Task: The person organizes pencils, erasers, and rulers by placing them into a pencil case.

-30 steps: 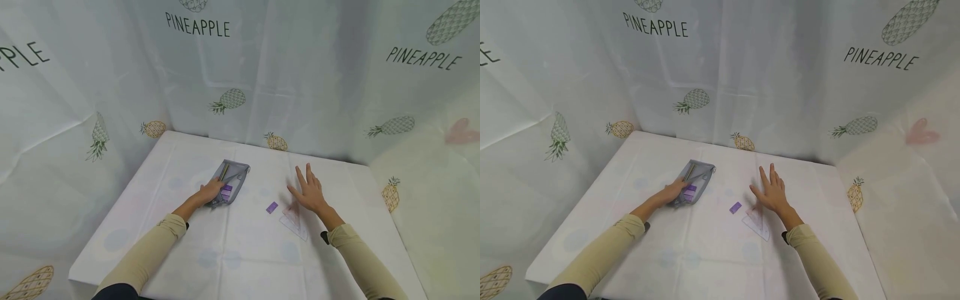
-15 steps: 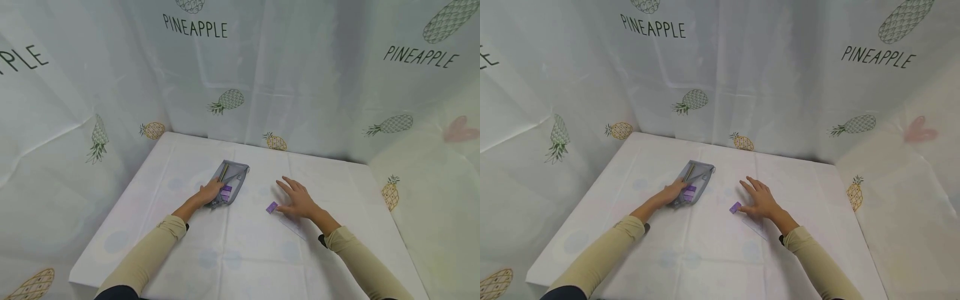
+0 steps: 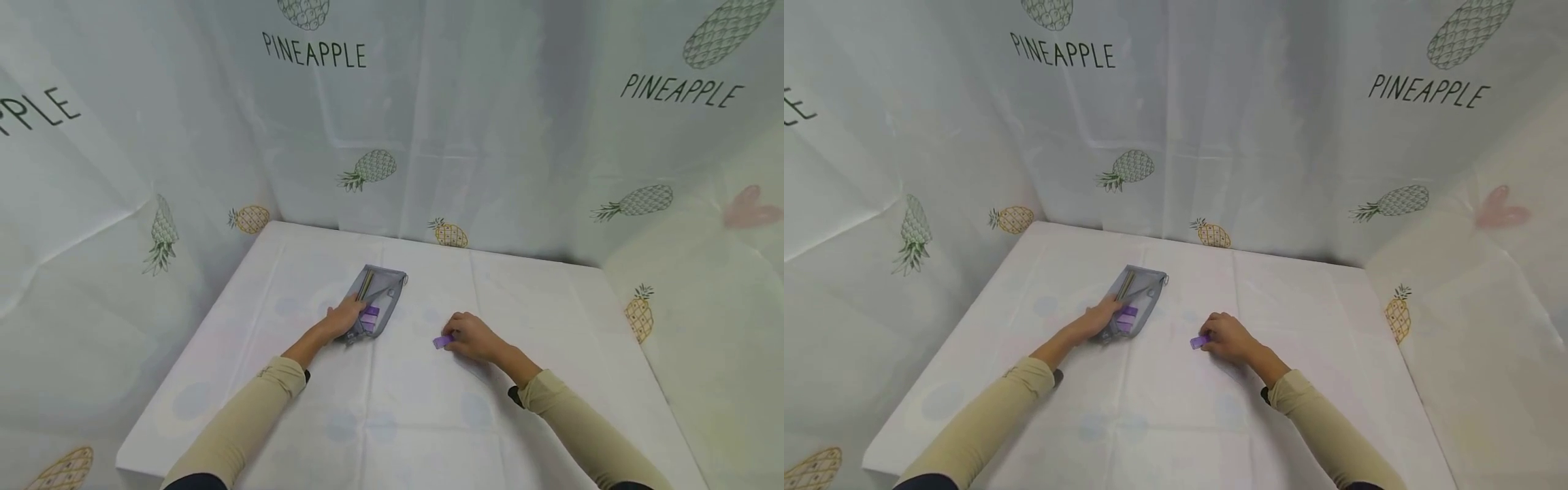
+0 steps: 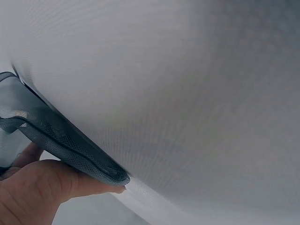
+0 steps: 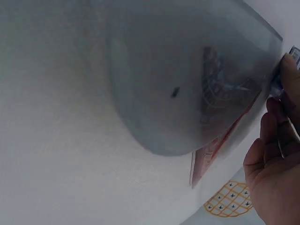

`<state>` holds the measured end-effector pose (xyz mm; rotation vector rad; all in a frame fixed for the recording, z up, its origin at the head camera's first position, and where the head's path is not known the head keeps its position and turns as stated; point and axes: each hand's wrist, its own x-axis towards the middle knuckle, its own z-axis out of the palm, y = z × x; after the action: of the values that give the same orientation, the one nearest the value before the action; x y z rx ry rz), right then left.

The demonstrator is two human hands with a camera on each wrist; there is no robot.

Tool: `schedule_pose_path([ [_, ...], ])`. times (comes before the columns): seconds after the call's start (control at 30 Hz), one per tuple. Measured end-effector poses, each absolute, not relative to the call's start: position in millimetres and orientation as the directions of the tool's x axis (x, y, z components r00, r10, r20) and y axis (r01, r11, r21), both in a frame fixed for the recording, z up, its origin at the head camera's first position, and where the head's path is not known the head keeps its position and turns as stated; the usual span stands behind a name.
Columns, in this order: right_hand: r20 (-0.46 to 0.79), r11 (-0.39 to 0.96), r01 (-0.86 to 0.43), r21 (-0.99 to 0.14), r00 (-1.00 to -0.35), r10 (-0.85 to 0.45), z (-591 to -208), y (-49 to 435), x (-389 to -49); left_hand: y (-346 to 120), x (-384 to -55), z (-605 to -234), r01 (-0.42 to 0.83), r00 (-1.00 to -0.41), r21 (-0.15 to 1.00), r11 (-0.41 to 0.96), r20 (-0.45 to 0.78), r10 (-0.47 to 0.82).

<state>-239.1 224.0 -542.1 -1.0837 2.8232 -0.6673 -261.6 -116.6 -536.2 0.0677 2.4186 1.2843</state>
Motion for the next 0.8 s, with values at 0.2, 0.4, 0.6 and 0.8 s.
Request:
schedule_pose_path([
  [0.2,0.098,0.678,-0.581,-0.450,-0.787,-0.609,-541,203,-246,-118,-258,-540,-0.164,-0.916,0.801,0.576,-0.340,0.212],
  [0.4,0.130,0.723,-0.514,-0.463,-0.845,-0.518,-537,174,-260,-118,-260,-536,-0.162,-0.919,0.798,0.581,-0.337,0.207],
  [0.6,0.153,0.730,-0.461,-0.504,-0.880,-0.450,-532,138,-280,-120,-263,-532,-0.154,-0.927,0.794,0.589,-0.323,0.193],
  [0.8,0.123,0.742,-0.421,-0.522,-0.898,-0.422,-539,105,-292,-122,-259,-535,-0.117,-0.929,0.816,0.565,-0.292,0.229],
])
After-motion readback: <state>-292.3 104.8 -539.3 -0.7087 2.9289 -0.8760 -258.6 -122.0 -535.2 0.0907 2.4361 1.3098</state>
